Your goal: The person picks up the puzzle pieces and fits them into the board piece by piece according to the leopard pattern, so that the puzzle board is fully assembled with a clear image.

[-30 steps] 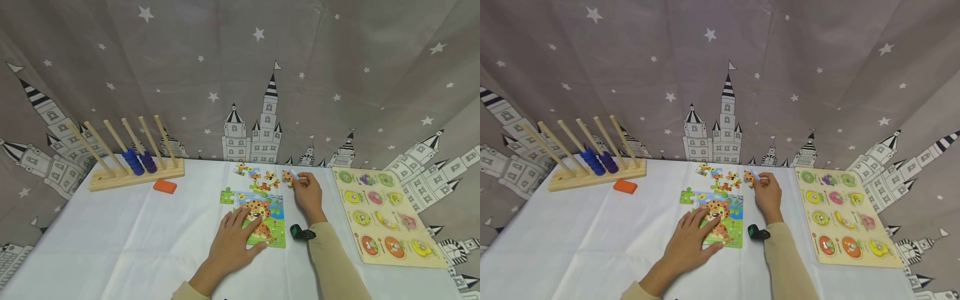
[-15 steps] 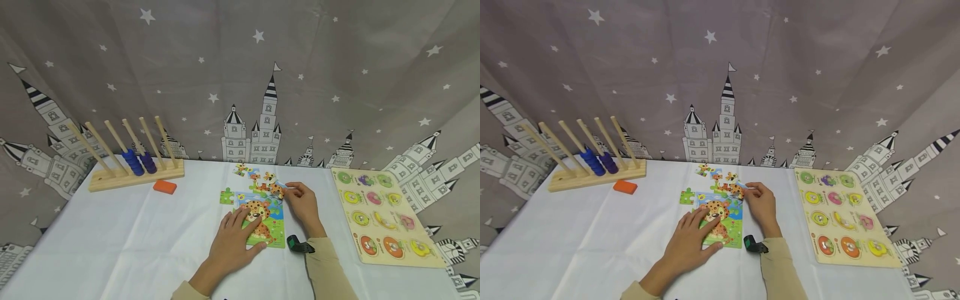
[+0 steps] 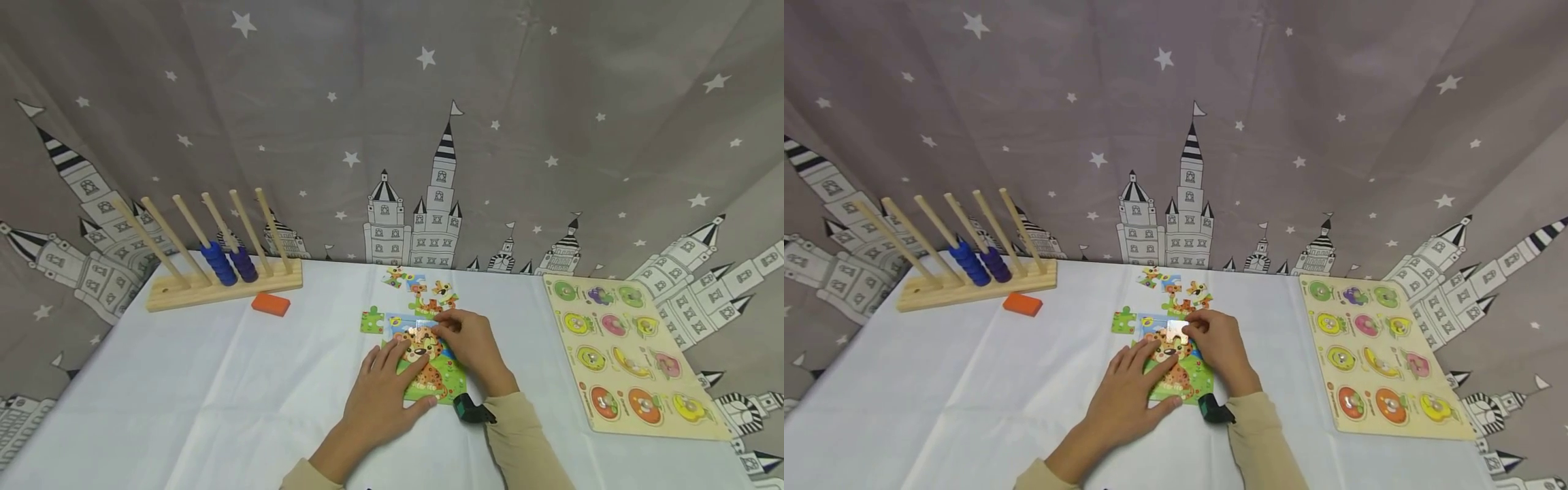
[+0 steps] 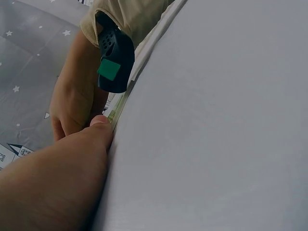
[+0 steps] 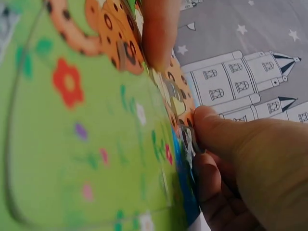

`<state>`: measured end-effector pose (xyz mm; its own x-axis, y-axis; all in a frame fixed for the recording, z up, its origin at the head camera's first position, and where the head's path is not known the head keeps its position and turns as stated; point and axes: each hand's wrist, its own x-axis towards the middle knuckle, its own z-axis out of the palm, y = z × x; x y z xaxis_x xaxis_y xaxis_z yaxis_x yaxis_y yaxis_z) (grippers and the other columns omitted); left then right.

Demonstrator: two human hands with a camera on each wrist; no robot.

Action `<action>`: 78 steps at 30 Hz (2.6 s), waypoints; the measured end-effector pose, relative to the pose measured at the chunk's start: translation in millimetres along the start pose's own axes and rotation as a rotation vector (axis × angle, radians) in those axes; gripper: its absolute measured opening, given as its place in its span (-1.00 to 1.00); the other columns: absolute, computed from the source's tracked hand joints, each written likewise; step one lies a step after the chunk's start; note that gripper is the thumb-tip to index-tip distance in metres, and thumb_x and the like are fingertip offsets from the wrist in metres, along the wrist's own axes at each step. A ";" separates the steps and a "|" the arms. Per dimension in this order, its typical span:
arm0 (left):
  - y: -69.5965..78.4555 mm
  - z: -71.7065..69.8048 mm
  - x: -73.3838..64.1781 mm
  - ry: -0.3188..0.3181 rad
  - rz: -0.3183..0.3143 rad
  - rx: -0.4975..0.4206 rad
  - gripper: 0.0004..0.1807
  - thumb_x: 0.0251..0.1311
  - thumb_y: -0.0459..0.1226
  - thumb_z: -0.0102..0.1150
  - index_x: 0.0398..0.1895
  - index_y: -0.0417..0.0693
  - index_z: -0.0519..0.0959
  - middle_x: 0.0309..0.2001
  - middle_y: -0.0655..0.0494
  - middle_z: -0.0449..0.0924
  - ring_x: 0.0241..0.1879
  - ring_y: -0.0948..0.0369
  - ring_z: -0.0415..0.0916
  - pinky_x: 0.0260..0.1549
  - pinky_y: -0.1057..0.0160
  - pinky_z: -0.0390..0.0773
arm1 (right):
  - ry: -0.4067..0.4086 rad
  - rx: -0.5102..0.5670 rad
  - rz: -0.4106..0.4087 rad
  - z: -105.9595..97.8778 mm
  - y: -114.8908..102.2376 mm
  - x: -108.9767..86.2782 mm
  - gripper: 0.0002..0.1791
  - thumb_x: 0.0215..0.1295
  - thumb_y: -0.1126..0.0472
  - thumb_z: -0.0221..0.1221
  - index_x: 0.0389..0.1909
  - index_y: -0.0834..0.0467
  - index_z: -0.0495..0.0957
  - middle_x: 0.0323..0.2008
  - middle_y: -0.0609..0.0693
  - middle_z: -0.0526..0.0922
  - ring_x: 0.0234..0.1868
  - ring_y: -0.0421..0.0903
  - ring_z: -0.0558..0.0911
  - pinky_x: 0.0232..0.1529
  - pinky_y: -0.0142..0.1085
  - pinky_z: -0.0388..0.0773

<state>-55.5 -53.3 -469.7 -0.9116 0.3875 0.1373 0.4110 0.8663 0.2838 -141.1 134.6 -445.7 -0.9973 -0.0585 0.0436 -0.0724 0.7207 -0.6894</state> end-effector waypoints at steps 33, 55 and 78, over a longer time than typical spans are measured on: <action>1.9 -2.3 0.8 -0.019 0.024 0.003 -0.25 0.34 0.36 -0.08 0.53 0.35 0.33 0.63 0.14 0.10 0.62 -0.04 -0.03 0.54 -0.21 0.06 | -0.065 -0.104 -0.038 -7.2 1.7 -4.6 -0.92 0.30 0.15 0.38 -0.30 0.07 0.77 -0.42 -0.08 0.63 -0.43 -0.22 0.49 -0.38 -0.36 0.46; 0.6 -2.6 2.2 0.029 0.064 0.013 -0.26 0.32 0.33 -0.01 0.48 0.28 0.40 0.56 0.10 0.24 0.56 -0.08 0.12 0.48 -0.24 0.17 | -0.086 -0.157 -0.108 -8.7 -0.8 -5.0 -0.77 0.33 0.19 0.35 -0.02 0.08 0.78 -0.32 -0.06 0.65 -0.39 -0.22 0.47 -0.34 -0.34 0.44; 1.2 -1.8 2.7 0.006 0.056 -0.003 -0.26 0.32 0.33 -0.01 0.49 0.28 0.39 0.57 0.09 0.23 0.57 -0.09 0.10 0.48 -0.25 0.16 | -0.092 -0.034 -0.057 -16.6 9.7 1.2 -0.73 0.36 0.09 0.33 0.02 0.06 0.75 -0.21 -0.06 0.72 -0.27 -0.18 0.58 -0.20 -0.29 0.53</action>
<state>-57.4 -51.8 -467.2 -0.8873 0.4332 0.1582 0.4610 0.8427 0.2780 -143.1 153.0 -440.3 -0.9866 -0.1626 0.0144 -0.1312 0.7376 -0.6624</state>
